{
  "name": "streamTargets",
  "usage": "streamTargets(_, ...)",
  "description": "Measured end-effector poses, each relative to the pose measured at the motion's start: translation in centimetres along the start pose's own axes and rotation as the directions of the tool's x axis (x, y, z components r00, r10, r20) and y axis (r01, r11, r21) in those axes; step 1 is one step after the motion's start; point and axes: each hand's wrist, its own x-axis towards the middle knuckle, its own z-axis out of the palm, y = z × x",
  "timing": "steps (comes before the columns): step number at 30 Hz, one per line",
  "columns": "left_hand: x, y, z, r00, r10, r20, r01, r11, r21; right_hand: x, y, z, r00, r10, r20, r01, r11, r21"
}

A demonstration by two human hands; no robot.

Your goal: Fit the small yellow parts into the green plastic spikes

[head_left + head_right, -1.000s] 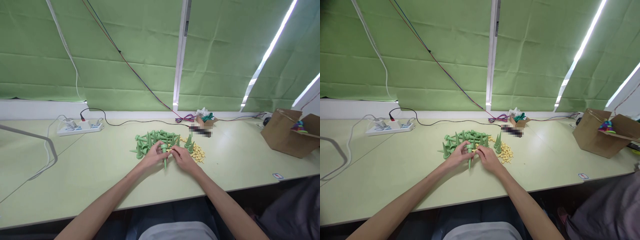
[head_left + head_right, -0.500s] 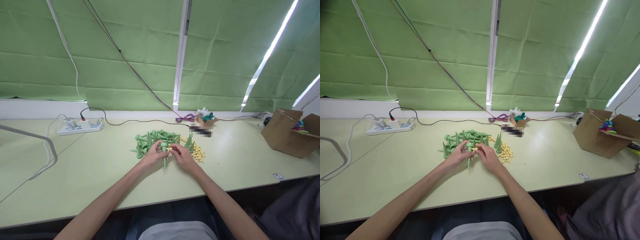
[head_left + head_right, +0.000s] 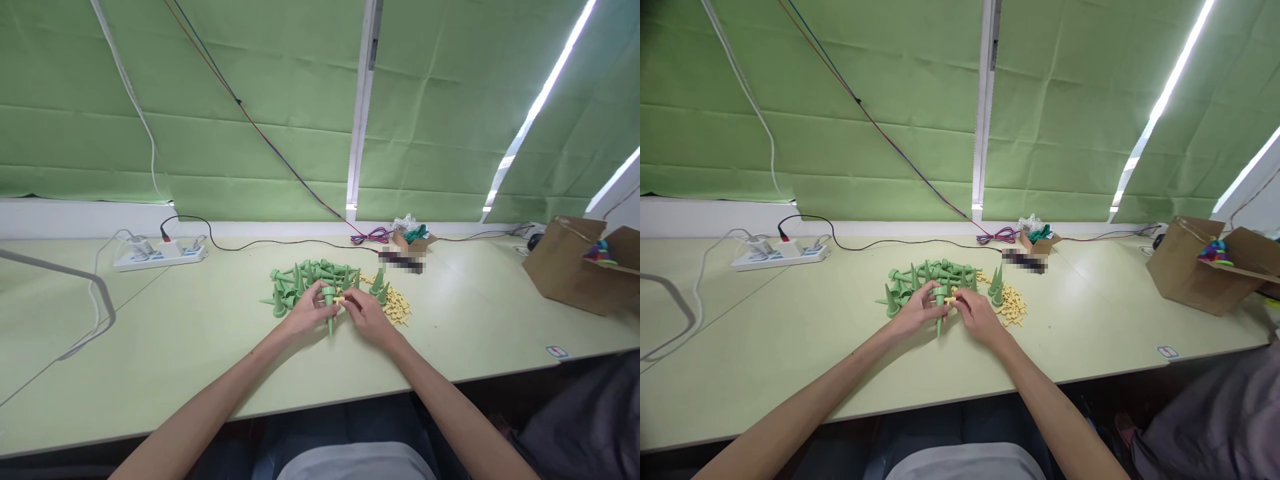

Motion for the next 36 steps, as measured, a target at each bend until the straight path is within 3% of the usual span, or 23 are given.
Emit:
streamTargets(5,-0.18,-0.05,-0.16,0.998,0.058,0.015,-0.059,0.987,0.151,-0.02,0.13,-0.04,1.000,0.006,0.012,-0.006,1.000,-0.013)
streamTargets(11,-0.03,-0.85,-0.56,0.984,0.179,0.011,-0.169,0.900,0.401,-0.04,0.23,0.03,1.000,0.008,0.021,-0.008,1.000,-0.020)
streamTargets(17,-0.13,-0.81,-0.43,0.981,0.194,-0.007,-0.170,0.872,0.459,-0.10,0.07,-0.07,0.999,0.025,0.028,-0.024,0.999,-0.022)
streamTargets(20,-0.16,-0.63,-0.40,0.986,0.169,-0.008,-0.150,0.896,0.419,-0.10,-0.01,-0.07,0.999,0.033,0.030,-0.033,0.999,-0.020)
streamTargets(25,0.00,-0.36,-0.25,0.997,0.069,0.024,-0.071,0.985,0.159,-0.02,-0.16,-0.08,0.999,0.032,0.013,-0.032,0.999,-0.010)
streamTargets(29,0.00,-0.10,-0.01,1.000,0.016,0.007,-0.016,1.000,0.009,0.03,-0.22,-0.10,1.000,0.019,0.006,-0.019,1.000,0.020)
streamTargets(36,0.05,-0.16,-0.04,1.000,0.005,0.003,-0.005,1.000,0.017,0.02,-0.03,0.07,1.000,0.021,-0.003,-0.021,1.000,0.018)
